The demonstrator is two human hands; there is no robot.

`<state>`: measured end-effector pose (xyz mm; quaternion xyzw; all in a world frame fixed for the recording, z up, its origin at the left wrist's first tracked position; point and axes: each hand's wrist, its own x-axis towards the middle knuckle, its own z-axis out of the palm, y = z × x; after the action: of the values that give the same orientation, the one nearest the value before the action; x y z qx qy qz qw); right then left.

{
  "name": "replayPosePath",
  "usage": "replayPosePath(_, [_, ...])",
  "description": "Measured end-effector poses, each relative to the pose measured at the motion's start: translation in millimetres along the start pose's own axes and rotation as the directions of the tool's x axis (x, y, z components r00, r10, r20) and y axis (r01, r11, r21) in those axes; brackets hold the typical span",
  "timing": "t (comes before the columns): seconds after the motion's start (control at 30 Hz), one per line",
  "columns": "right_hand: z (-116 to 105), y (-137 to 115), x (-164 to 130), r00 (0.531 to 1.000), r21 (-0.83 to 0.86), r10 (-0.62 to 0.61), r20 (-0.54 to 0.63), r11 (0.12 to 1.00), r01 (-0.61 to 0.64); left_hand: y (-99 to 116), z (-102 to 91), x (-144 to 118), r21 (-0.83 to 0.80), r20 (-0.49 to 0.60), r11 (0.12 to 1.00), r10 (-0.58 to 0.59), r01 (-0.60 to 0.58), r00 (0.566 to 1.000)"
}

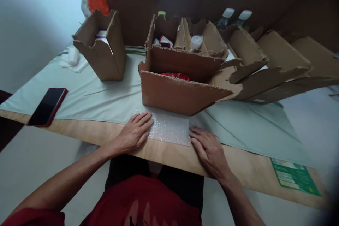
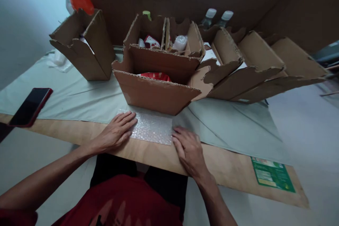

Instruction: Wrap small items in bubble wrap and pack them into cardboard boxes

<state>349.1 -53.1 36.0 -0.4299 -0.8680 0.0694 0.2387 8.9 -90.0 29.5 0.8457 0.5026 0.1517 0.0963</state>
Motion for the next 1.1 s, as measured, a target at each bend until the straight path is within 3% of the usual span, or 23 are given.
replayPosePath(0.1, [-7, 1, 11, 0.994, -0.056, 0.097, -0.049, 0.993, -0.099, -5, -2.6, 1, -0.049, -0.175, 0.998, -0.039, 0.031, 0.984])
replayPosePath(0.2, [6, -7, 35, 0.996, -0.112, 0.094, 0.008, 0.989, -0.093, -14, -9.7, 10, -0.002, -0.277, 0.988, -0.148, 0.153, 0.949])
replayPosePath(0.37, [29, -16, 58, 0.989, -0.127, 0.147, 0.016, 0.981, -0.144, -30, -20.8, 31, 0.061, -0.109, 0.961, -0.264, 0.271, 0.958])
replayPosePath(0.47, [20, -22, 57, 0.991, -0.079, 0.133, -0.023, 0.988, -0.134, -28, -31.1, 34, 0.057, -0.066, 0.965, -0.253, 0.257, 0.965])
replayPosePath(0.57, [-6, -37, 51, 0.973, 0.031, 0.074, -0.218, 0.997, -0.069, -14, -50.7, 24, 0.03, -0.244, 0.983, -0.169, 0.181, 0.955])
replayPosePath(0.63, [-22, -48, 45, 0.934, 0.066, 0.022, -0.356, 0.998, 0.001, -4, -63.0, 11, 0.051, -0.452, 0.993, -0.072, 0.106, 0.889])
replayPosePath(0.67, [-27, -52, 41, 0.925, 0.058, -0.006, -0.379, 0.998, 0.03, 0, -66.5, 4, 0.077, -0.523, 0.994, -0.022, 0.073, 0.852])
replayPosePath(0.7, [-30, -54, 35, 0.929, 0.039, -0.04, -0.367, 0.998, 0.058, 2, -67.6, -3, 0.105, -0.539, 0.994, 0.023, 0.04, 0.842])
replayPosePath(0.77, [-27, -51, 22, 0.962, -0.003, -0.119, -0.247, 0.993, 0.122, 2, -62.8, -19, 0.119, -0.442, 0.992, 0.083, -0.033, 0.893])
replayPosePath(0.87, [-15, -39, 1, 0.984, -0.014, -0.177, -0.034, 0.984, 0.177, -1, -48.4, -40, 0.004, -0.213, 0.998, 0.057, -0.057, 0.975])
replayPosePath(0.97, [-9, -38, -4, 0.993, 0.024, -0.112, -0.024, 0.993, 0.113, 6, -40.2, -45, -0.112, -0.207, 0.994, -0.022, -0.001, 0.978])
replayPosePath(1.03, [-6, -50, 6, 0.996, 0.054, -0.076, -0.043, 0.995, 0.078, 17, -37.7, -38, -0.145, -0.237, 0.989, -0.014, -0.021, 0.972])
replayPosePath(1.1, [2, -68, 21, 0.996, 0.085, -0.085, 0.011, 0.993, 0.083, 27, -33.3, -27, -0.152, -0.209, 0.987, 0.02, -0.052, 0.978])
